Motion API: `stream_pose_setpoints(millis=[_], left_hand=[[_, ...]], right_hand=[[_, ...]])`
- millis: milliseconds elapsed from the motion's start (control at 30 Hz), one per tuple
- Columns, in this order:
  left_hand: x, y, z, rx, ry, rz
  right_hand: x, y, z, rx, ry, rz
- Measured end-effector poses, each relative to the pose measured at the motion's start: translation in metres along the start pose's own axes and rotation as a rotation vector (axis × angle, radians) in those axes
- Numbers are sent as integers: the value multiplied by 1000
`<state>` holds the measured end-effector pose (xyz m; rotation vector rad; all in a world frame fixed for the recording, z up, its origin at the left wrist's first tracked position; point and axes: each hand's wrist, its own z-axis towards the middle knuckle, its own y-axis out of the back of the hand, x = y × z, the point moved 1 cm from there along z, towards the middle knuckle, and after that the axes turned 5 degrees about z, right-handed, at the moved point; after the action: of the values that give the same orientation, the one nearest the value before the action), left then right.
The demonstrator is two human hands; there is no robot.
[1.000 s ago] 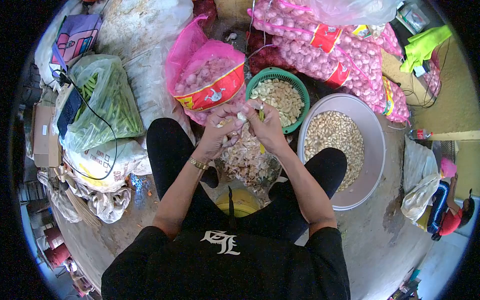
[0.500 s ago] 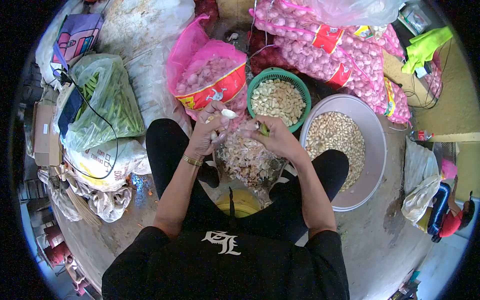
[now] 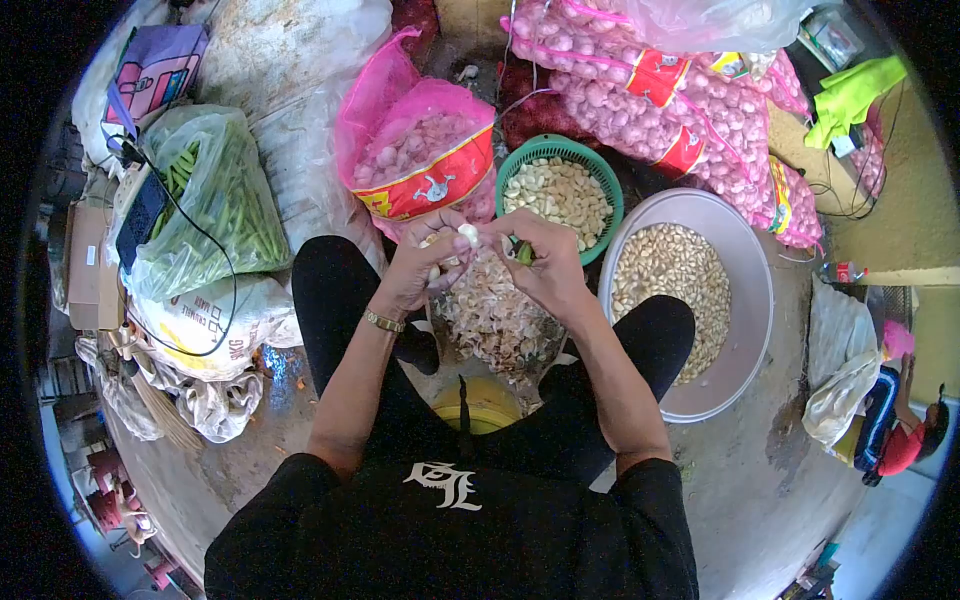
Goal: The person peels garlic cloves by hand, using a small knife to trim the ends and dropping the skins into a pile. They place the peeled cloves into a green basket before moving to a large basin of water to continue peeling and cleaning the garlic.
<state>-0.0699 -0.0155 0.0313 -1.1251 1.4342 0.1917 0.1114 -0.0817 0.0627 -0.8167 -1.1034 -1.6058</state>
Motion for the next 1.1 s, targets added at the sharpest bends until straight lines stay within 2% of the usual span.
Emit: stream_pose_setpoints(millis=[67,133,200,333,400,433,500,667,733,833,867,933,967,1033,1067,1100], left_hand=[[0,1,1,-9,5,49],[0,5,3,20,-54,255],[4,2,5,31,-60,238],[2,-5,6,41,-33,219],[4,-7,9,35,-41,235],[5,-8,10,26,-51,251],[3,-11,10,30,-71,264],[11,-12,12,-12,-153,421],[17,-9,15,-45,-397,652],[21,-7,17,-38,-438,695],[21,-7,17,-37,-438,695],[16,-11,13,1,-233,488],[14,-10,13,3,-233,488],[11,-9,14,6,-153,316],[11,-11,16,6,-153,314],[12,-14,19,-26,-103,193]], right_hand=[[5,-1,1,-17,-68,-59],[4,-5,2,-34,-137,-119],[-8,-7,2,-265,-199,122],[-22,9,0,-410,-281,147],[-12,13,-5,-233,-298,232],[-9,14,-6,-235,-299,231],[-3,11,-5,-73,-149,46],[-12,4,-10,-121,-166,26],[-17,2,-11,-152,-169,-17],[-18,0,-7,-171,-224,-21],[-23,1,-7,-171,-224,-21],[-36,6,-10,-160,-277,-119],[-40,10,-13,-161,-277,-119],[-44,20,-18,-107,-439,-85],[-43,27,-21,-107,-440,-86],[-39,34,-23,-5,-483,-163]])
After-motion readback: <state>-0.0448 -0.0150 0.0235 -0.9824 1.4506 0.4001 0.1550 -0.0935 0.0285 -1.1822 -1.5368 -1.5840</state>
